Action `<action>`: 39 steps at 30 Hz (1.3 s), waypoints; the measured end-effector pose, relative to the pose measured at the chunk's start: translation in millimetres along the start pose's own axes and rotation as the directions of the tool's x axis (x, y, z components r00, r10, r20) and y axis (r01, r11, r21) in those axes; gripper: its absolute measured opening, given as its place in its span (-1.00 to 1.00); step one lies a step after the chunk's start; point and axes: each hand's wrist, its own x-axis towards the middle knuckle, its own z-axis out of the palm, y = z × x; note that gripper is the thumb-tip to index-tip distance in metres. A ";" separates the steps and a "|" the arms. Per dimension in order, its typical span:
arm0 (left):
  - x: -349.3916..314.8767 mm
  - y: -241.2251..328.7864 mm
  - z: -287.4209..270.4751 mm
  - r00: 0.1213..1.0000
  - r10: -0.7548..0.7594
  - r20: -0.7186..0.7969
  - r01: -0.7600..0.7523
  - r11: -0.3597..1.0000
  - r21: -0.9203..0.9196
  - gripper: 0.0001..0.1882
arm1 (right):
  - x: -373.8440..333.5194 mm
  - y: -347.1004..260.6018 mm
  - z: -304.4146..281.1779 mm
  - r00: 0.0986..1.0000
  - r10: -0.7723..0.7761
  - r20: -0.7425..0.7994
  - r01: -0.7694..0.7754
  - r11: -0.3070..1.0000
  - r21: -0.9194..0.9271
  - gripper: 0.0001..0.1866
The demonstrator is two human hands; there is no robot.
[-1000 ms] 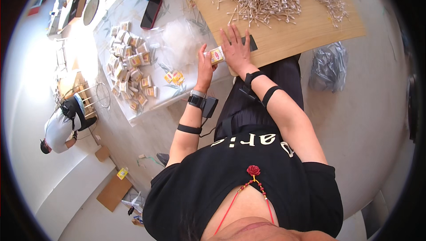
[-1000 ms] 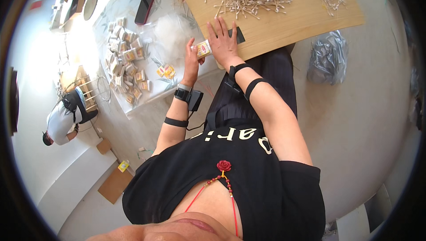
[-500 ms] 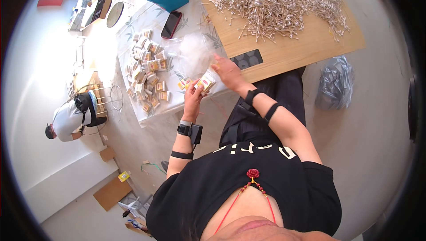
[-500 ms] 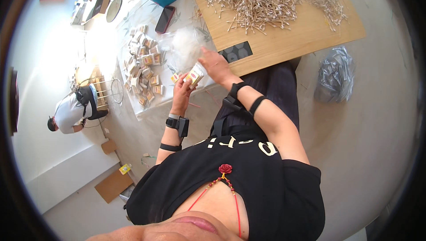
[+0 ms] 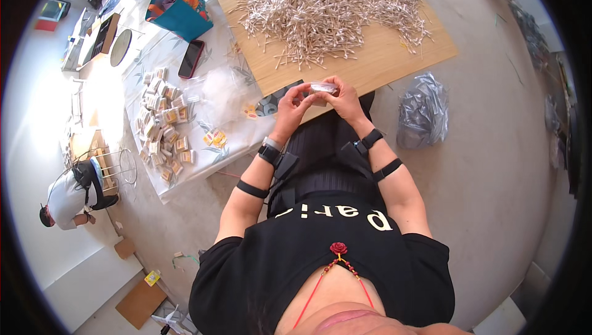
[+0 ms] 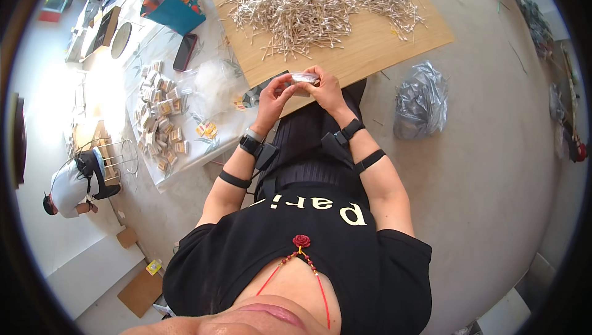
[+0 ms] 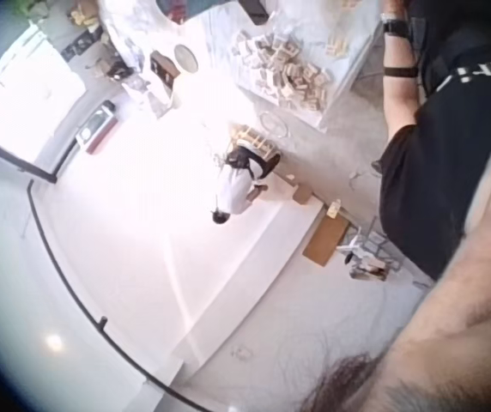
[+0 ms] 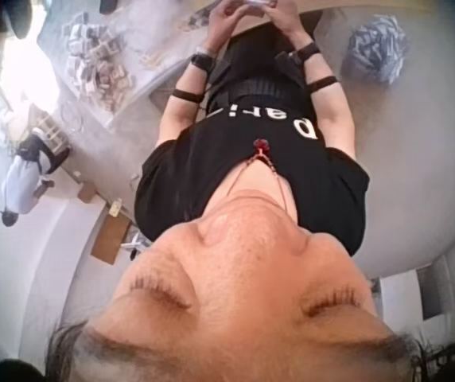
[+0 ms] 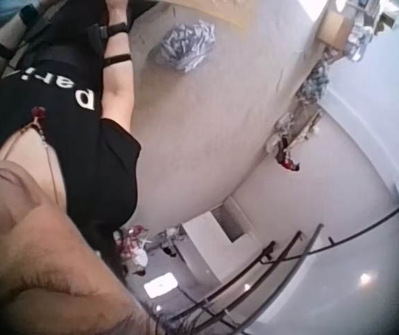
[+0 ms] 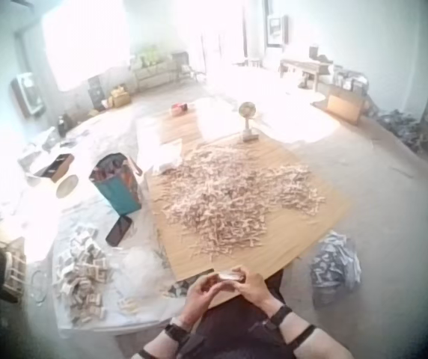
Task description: Packing cotton swabs into small plastic bags with labels.
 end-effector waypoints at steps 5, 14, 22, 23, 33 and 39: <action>19.5 -7.7 14.4 1.000 -0.011 0.007 0.011 1.000 -0.007 -0.68 | 3.2 -7.0 -11.8 0.998 -0.053 -0.029 0.049 0.991 -0.124 -0.66; 19.8 -17.9 24.3 0.998 -0.053 0.027 0.057 0.987 -0.151 -0.76 | -2.2 30.6 -22.1 0.999 0.006 0.036 -0.014 0.979 0.203 -0.58; 24.1 -13.9 25.7 0.997 0.035 0.074 -0.026 0.992 -0.124 -0.76 | -2.6 30.7 -27.2 0.992 0.052 0.117 -0.077 0.973 0.217 -0.58; 24.1 -12.6 27.1 0.997 0.032 0.074 -0.023 0.992 -0.124 -0.76 | -2.0 29.5 -27.5 0.994 0.044 0.099 -0.063 0.980 0.190 -0.60; 24.0 -9.7 35.1 0.986 0.135 -0.094 -0.143 0.987 -0.079 -0.89 | -5.6 22.8 -3.8 0.993 -0.037 -0.110 0.057 0.982 0.182 -0.75; 28.9 3.7 36.0 0.974 0.155 -0.165 -0.147 0.987 0.064 -0.93 | 1.5 17.6 7.1 0.971 -0.090 -0.223 0.118 0.986 0.116 -0.82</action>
